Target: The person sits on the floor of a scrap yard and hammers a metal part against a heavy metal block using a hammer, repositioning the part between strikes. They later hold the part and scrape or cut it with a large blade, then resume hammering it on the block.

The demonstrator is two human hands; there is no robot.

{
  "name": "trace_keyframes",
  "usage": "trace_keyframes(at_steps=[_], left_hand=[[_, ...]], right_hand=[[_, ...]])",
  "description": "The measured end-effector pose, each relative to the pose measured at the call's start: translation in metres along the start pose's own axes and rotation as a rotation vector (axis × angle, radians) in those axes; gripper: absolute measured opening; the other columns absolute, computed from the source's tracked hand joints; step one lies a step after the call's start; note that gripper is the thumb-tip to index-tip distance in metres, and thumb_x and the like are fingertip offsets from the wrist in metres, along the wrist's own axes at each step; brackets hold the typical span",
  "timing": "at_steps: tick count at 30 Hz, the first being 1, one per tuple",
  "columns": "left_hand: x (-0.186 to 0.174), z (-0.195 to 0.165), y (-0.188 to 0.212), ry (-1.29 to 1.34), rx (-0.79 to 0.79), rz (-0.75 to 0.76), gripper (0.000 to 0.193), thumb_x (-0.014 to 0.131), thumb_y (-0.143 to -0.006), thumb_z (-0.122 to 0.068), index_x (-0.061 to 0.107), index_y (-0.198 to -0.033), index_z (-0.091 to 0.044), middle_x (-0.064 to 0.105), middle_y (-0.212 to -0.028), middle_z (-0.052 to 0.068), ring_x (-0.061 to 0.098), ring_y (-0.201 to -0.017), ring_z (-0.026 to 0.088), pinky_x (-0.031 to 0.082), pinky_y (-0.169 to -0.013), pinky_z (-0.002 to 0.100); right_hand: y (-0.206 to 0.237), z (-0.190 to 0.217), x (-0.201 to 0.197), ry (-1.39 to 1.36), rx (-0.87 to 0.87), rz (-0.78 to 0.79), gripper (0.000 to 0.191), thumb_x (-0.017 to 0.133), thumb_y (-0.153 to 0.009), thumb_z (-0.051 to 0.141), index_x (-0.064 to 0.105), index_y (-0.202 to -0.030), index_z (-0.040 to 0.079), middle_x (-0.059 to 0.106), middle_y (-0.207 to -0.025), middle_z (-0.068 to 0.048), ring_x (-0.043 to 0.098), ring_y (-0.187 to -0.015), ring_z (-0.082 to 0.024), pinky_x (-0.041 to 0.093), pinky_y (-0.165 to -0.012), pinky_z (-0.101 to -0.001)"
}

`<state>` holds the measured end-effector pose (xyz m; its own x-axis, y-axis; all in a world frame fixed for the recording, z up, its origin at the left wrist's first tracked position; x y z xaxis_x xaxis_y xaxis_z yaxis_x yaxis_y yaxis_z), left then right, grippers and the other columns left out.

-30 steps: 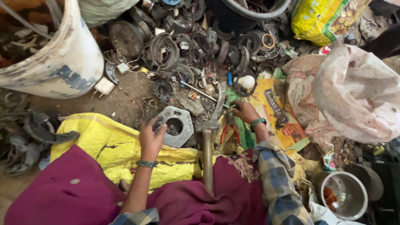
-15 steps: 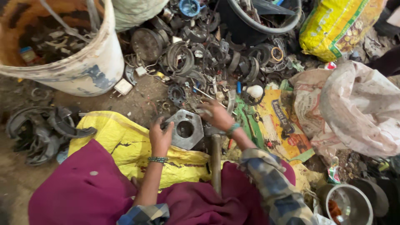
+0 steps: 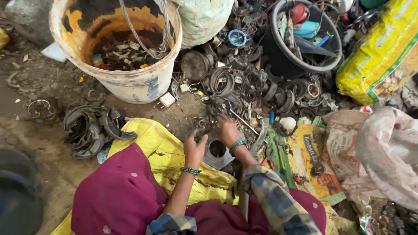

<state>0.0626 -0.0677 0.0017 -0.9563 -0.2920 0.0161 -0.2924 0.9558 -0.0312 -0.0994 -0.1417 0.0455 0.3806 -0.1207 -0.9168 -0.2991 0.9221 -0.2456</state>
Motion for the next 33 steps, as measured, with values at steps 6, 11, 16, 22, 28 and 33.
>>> trace_keyframes(at_steps=[6,11,16,22,28,33], left_hand=[[-0.012,-0.016,0.003,-0.115,0.016,-0.071,0.028,0.079,-0.084,-0.014,0.074,-0.11,-0.003,0.076,-0.099,0.017,0.071,-0.09,0.03,0.054,-0.082,0.039],[-0.02,-0.011,0.003,0.034,-0.008,-0.111,0.027,0.076,-0.085,-0.013,0.073,-0.11,-0.003,0.077,-0.095,0.013,0.072,-0.084,0.024,0.055,-0.081,0.037],[-0.03,-0.006,-0.004,0.2,-0.085,-0.159,0.025,0.076,-0.089,-0.015,0.071,-0.107,0.002,0.077,-0.096,0.011,0.067,-0.082,0.018,0.054,-0.079,0.036],[-0.051,-0.05,-0.014,0.565,-0.096,-0.156,0.03,0.074,-0.089,-0.006,0.068,-0.118,-0.003,0.071,-0.108,0.003,0.066,-0.092,0.012,0.053,-0.081,0.026],[-0.171,-0.143,0.001,0.532,0.016,-0.356,0.021,0.071,-0.099,-0.003,0.067,-0.119,-0.007,0.074,-0.107,0.003,0.069,-0.091,0.01,0.056,-0.086,0.024],[-0.239,-0.214,0.031,0.409,0.314,-0.532,0.029,0.061,-0.099,0.009,0.062,-0.127,0.004,0.069,-0.121,0.009,0.069,-0.111,0.016,0.057,-0.103,0.028]], right_hand=[[-0.007,-0.003,-0.04,-0.05,0.098,0.018,0.038,0.073,-0.082,0.02,0.072,-0.119,0.008,0.071,-0.115,-0.018,0.068,-0.101,-0.039,0.056,-0.088,-0.0459],[-0.011,0.023,-0.031,0.079,0.06,0.138,0.045,0.076,-0.083,0.027,0.068,-0.121,0.005,0.067,-0.118,-0.021,0.065,-0.106,-0.041,0.054,-0.09,-0.0486],[-0.02,0.05,-0.003,0.257,0.064,0.209,0.059,0.076,-0.086,0.038,0.058,-0.129,0.002,0.057,-0.13,-0.029,0.056,-0.118,-0.047,0.049,-0.097,-0.0541],[-0.027,0.063,-0.035,0.352,0.082,0.098,0.029,0.07,-0.084,0.023,0.068,-0.11,0.01,0.065,-0.13,-0.012,0.059,-0.123,-0.036,0.05,-0.096,-0.051],[-0.024,0.048,-0.066,-0.05,0.234,0.119,0.027,0.064,-0.093,0.025,0.068,-0.114,0.009,0.071,-0.113,-0.018,0.067,-0.106,-0.04,0.054,-0.092,-0.0509],[-0.02,0.061,-0.062,-0.038,0.117,0.148,0.037,0.069,-0.089,0.029,0.063,-0.117,0.006,0.071,-0.11,-0.022,0.068,-0.103,-0.043,0.054,-0.089,-0.0525]])
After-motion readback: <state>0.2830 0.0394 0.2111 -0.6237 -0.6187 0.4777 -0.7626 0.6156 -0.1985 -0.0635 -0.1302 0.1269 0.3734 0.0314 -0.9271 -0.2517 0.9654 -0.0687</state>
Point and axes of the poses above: each hand's wrist, its own y-axis away from the middle knuckle, its own x-axis out of the palm, z = x × y, the point moved 8 cm from there along -y, towards the middle knuckle
